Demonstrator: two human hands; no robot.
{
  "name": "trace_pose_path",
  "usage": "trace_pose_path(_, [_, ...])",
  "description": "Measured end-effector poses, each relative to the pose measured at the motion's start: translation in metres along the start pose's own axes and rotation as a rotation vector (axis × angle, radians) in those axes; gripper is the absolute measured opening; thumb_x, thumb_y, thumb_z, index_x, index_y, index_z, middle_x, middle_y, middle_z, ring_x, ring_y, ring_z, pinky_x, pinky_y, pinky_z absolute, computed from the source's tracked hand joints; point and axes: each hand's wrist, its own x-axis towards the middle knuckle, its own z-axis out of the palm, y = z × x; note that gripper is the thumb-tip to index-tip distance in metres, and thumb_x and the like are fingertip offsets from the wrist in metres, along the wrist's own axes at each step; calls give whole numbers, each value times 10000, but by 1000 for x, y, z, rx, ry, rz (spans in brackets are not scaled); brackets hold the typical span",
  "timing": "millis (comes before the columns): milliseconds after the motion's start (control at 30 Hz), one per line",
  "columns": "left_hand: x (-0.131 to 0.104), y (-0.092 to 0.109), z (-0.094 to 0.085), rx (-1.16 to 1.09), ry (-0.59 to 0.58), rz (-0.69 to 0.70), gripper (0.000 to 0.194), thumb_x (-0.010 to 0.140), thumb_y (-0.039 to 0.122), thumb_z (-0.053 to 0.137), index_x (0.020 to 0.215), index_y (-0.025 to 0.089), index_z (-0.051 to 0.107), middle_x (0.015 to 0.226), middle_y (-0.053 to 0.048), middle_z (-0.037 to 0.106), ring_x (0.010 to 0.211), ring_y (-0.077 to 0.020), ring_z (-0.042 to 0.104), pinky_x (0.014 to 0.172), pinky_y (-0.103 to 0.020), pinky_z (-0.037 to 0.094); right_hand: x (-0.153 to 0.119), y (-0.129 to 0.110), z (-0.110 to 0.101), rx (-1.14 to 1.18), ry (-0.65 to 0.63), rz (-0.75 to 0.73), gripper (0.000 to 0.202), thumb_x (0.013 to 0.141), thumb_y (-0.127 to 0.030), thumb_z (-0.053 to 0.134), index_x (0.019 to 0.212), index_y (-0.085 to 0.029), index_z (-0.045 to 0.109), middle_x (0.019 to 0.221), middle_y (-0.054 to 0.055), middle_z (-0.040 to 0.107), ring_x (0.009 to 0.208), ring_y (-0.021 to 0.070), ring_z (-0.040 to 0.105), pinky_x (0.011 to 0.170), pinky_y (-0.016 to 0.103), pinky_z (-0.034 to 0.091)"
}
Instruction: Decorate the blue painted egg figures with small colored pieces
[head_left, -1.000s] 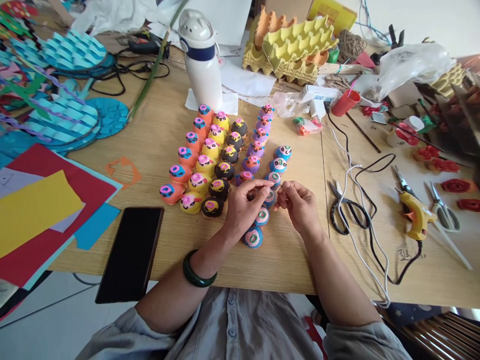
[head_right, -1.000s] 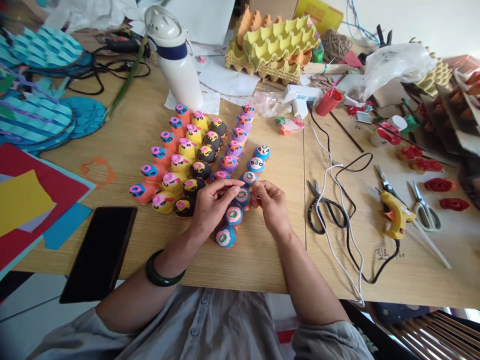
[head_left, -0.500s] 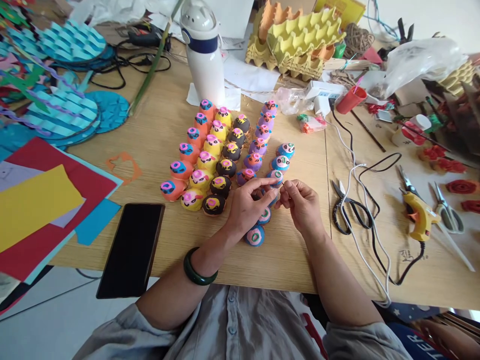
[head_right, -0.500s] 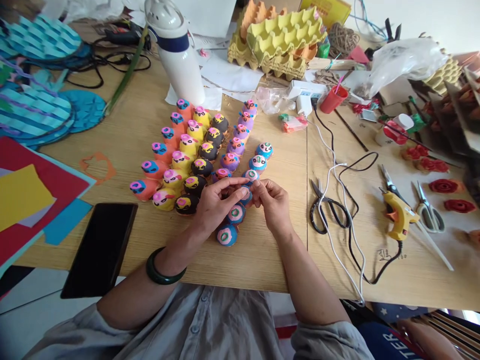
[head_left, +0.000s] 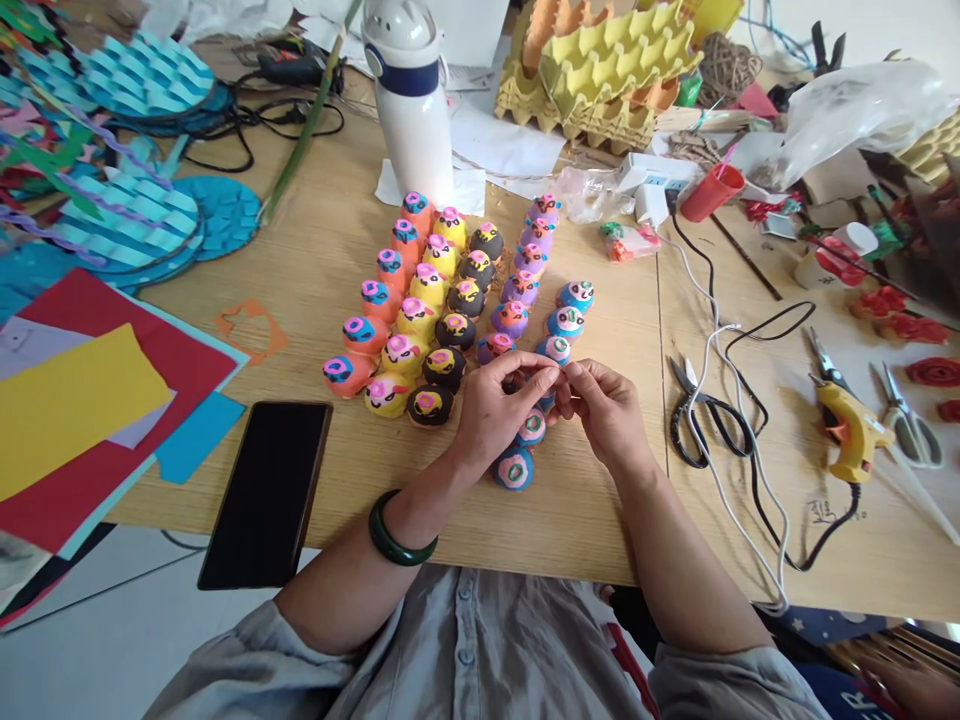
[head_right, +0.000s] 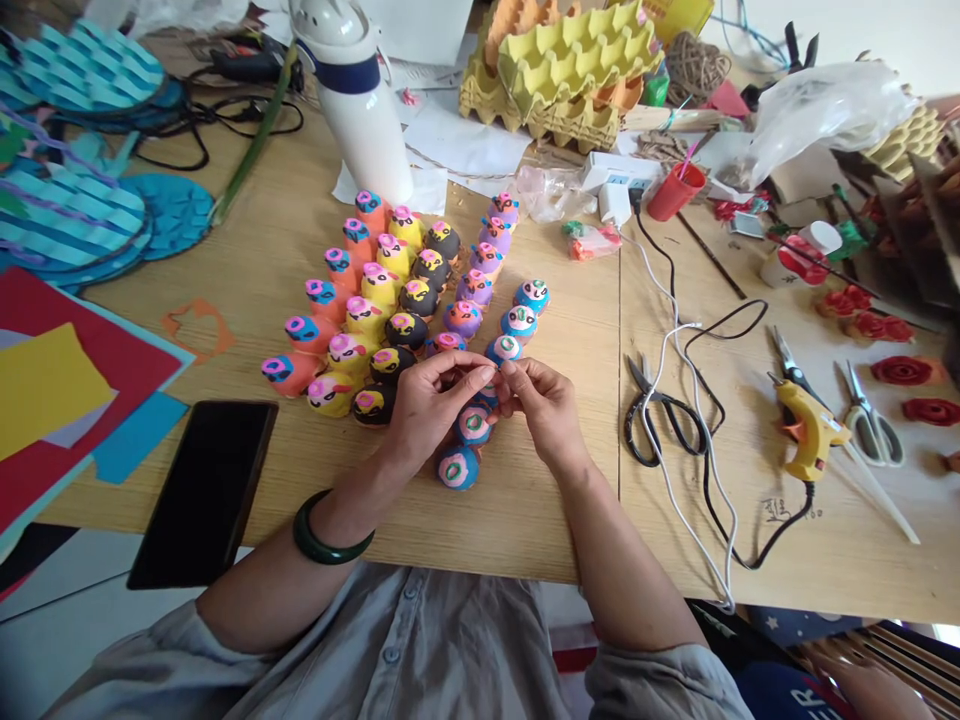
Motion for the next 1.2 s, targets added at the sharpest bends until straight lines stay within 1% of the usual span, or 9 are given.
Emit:
trace_pose_path(167, [0,1,0,0,-42,-1,205,881,335,723,1004,188,793,981,-52,818,787,-158,730,712,-262,578,0,2,0,-1,20,-24,374,801,-541,818,709,-197,704,598,-42,582,513,86,527,505,242,556])
trace_pose_path(267, [0,1,0,21,-53,12,171,871,324,742,955,183,791,894,-35,810,727,-143,711,678,-250,558,0,2,1,-22,9,-22,403,805,-551,810,674,-195,676,594,-41,572,513,86,526,503,242,559])
trace_pose_path(367, [0,2,-1,-3,-28,14,139,887,318,736,904,187,781,814,-18,795,717,-140,714,682,-245,552,-1,1,1,-25,-3,-3,426,820,-571,786,663,-193,668,622,-34,572,530,86,523,521,250,579])
trace_pose_path(500, [0,1,-1,-11,22,9,156,885,353,749,919,204,781,845,-13,797,737,-139,709,694,-247,549,-1,0,1,-19,17,-20,417,838,-599,752,732,-197,719,618,-36,554,530,90,523,505,249,574])
trace_pose_path(667, [1,-1,-1,24,67,41,161,887,372,750,920,219,787,845,-5,788,722,-131,684,675,-239,541,-1,-4,1,-14,59,-42,337,789,-521,828,773,-205,713,711,-29,616,581,90,565,530,251,597])
trace_pose_path(800, [1,0,-1,12,99,47,170,884,378,751,906,213,783,825,-5,782,717,-132,681,664,-236,542,-2,-6,2,-39,35,-16,316,766,-478,857,808,-201,710,736,-22,662,597,94,595,563,265,624])
trace_pose_path(900, [1,0,-1,11,74,32,173,877,376,757,903,207,786,834,-10,787,723,-135,686,677,-240,545,-1,-5,2,-42,25,-20,315,747,-458,875,815,-197,714,715,-25,674,585,96,615,561,263,624])
trace_pose_path(1033, [0,0,-1,8,28,4,146,870,344,760,904,206,789,831,-7,791,734,-137,695,685,-239,550,-1,-4,2,-18,67,-63,300,750,-444,878,815,-199,717,747,-22,693,597,100,648,579,268,633])
trace_pose_path(1200, [0,1,0,28,-6,-2,122,868,320,751,889,207,792,840,-8,795,737,-138,695,677,-238,551,-1,-5,1,-43,90,-70,310,753,-454,876,843,-207,712,748,-21,695,617,117,672,596,295,648])
